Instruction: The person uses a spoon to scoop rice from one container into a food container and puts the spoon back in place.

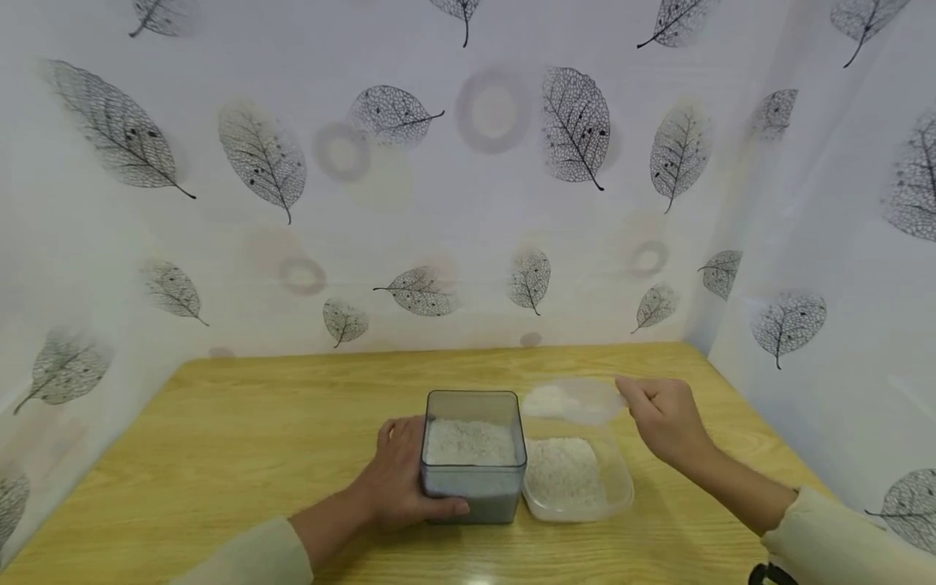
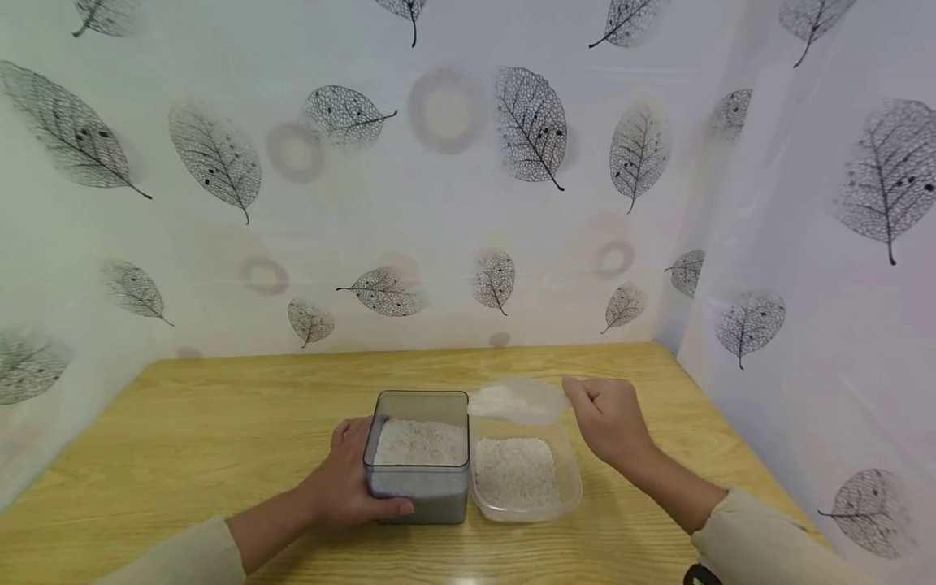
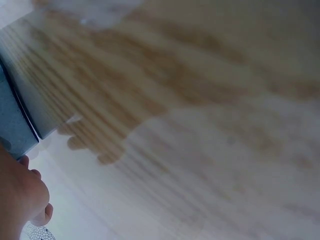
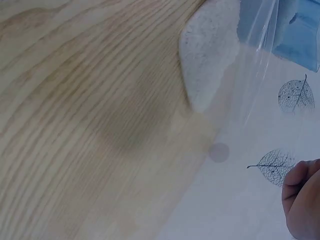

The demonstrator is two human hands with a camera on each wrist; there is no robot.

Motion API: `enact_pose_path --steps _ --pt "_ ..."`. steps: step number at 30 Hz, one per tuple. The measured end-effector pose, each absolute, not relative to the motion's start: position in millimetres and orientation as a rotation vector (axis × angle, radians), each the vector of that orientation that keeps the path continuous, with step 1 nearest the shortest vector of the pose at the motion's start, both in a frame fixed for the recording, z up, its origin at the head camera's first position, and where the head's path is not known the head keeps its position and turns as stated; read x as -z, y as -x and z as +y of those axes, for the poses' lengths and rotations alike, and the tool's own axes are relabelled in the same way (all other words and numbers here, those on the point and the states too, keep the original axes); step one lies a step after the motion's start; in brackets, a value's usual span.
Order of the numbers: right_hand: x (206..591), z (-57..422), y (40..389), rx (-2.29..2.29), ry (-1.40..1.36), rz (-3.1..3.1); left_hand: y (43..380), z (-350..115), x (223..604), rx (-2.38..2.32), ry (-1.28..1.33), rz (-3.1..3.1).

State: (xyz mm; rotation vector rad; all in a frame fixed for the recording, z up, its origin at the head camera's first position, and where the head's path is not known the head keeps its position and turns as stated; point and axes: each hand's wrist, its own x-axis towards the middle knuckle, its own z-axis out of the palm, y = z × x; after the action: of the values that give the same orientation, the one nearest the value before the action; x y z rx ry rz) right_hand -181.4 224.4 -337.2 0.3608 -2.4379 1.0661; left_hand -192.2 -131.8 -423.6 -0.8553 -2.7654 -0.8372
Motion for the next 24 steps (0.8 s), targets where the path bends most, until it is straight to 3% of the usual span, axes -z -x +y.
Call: enact_pose_path --steps 14,24 --pt "364.7 288.9 160.2 -0.945 -0.283 -2.518 191.8 -133.5 422.1 0.841 0.853 -2.795" --pt "377.7 313.2 160.2 -0.788 -0.467 -2.429 192.4 -132.6 423.4 0.863 0.846 -2.805"
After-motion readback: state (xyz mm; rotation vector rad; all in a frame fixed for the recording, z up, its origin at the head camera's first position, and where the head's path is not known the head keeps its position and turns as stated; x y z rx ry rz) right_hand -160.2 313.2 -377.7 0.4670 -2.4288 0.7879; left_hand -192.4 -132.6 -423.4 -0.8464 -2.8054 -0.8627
